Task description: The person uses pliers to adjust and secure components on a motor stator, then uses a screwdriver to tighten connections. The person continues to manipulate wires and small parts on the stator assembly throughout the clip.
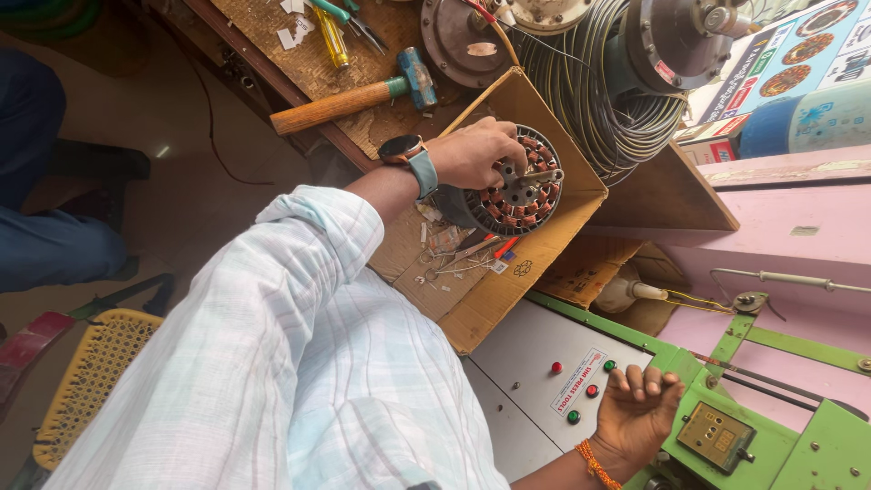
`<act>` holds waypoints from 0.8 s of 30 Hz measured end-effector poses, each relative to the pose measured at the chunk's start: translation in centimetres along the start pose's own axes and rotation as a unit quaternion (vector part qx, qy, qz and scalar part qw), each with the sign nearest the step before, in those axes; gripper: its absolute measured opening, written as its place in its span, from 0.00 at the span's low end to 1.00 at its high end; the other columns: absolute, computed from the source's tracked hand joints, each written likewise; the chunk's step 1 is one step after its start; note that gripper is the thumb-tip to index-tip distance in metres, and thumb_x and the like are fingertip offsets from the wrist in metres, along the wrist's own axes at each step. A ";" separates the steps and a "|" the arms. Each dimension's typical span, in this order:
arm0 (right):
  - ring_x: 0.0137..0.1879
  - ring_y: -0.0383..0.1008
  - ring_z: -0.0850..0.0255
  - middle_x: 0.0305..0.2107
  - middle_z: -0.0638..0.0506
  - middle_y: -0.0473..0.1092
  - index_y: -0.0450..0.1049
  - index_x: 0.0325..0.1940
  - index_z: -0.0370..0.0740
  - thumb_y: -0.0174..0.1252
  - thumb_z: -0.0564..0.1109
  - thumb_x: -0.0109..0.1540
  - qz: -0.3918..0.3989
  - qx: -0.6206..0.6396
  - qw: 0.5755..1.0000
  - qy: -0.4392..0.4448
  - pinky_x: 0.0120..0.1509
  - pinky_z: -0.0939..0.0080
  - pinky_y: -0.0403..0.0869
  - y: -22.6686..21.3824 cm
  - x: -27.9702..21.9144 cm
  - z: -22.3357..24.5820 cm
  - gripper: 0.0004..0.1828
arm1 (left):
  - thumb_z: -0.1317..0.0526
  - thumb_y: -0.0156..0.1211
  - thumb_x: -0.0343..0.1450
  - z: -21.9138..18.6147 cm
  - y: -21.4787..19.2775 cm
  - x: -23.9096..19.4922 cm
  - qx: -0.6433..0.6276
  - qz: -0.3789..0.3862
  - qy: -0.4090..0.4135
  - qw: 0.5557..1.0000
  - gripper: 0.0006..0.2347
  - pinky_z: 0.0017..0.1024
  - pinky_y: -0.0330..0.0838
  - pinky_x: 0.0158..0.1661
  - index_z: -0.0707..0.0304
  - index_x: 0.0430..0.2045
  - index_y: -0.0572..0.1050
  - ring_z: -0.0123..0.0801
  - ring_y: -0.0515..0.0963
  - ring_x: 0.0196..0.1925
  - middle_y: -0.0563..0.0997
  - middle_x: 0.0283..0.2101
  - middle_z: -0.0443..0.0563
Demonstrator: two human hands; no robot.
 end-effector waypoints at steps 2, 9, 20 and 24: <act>0.36 0.61 0.68 0.28 0.58 0.64 0.71 0.46 0.42 0.60 0.49 0.75 -0.015 -0.002 1.000 -0.011 0.48 0.65 0.66 -0.5 0.0 0.3 0.11 | 0.65 0.73 0.59 -0.3 0.0 -0.3 0.003 -0.001 -0.008 1.000 0.15 0.42 0.66 0.55 0.52 0.38 0.83 0.49 0.71 0.53 0.76 0.45 0.50; 0.35 0.62 0.68 0.29 0.58 0.63 0.72 0.47 0.43 0.62 0.50 0.73 -0.039 -0.047 0.998 -0.023 0.46 0.65 0.66 -1.0 0.0 -0.5 0.10 | 0.65 0.71 0.61 -1.5 0.0 -1.9 0.060 -0.051 0.033 0.996 0.13 0.39 0.68 0.55 0.46 0.38 0.86 0.45 0.71 0.52 0.77 0.47 0.49; 0.36 0.61 0.69 0.32 0.58 0.64 0.71 0.47 0.43 0.62 0.50 0.73 -0.043 -0.089 0.994 -0.042 0.46 0.65 0.66 -0.5 0.0 -0.2 0.10 | 0.65 0.72 0.58 -2.0 -0.2 -0.1 0.118 0.049 0.036 0.991 0.11 0.42 0.68 0.53 0.52 0.32 0.84 0.48 0.71 0.55 0.75 0.48 0.51; 0.36 0.62 0.69 0.32 0.59 0.64 0.72 0.46 0.43 0.62 0.50 0.72 -0.049 -0.113 0.991 -0.049 0.46 0.64 0.66 -0.6 0.1 -0.1 0.10 | 0.62 0.73 0.57 -2.5 -0.1 0.6 0.170 0.090 0.037 0.981 0.08 0.41 0.70 0.50 0.50 0.26 0.85 0.44 0.72 0.56 0.76 0.50 0.47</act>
Point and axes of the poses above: each hand's wrist, its own x-axis towards the middle knuckle, its own y-axis out of the palm, z = x × y, the point moved 7 cm from there along x, towards the middle knuckle
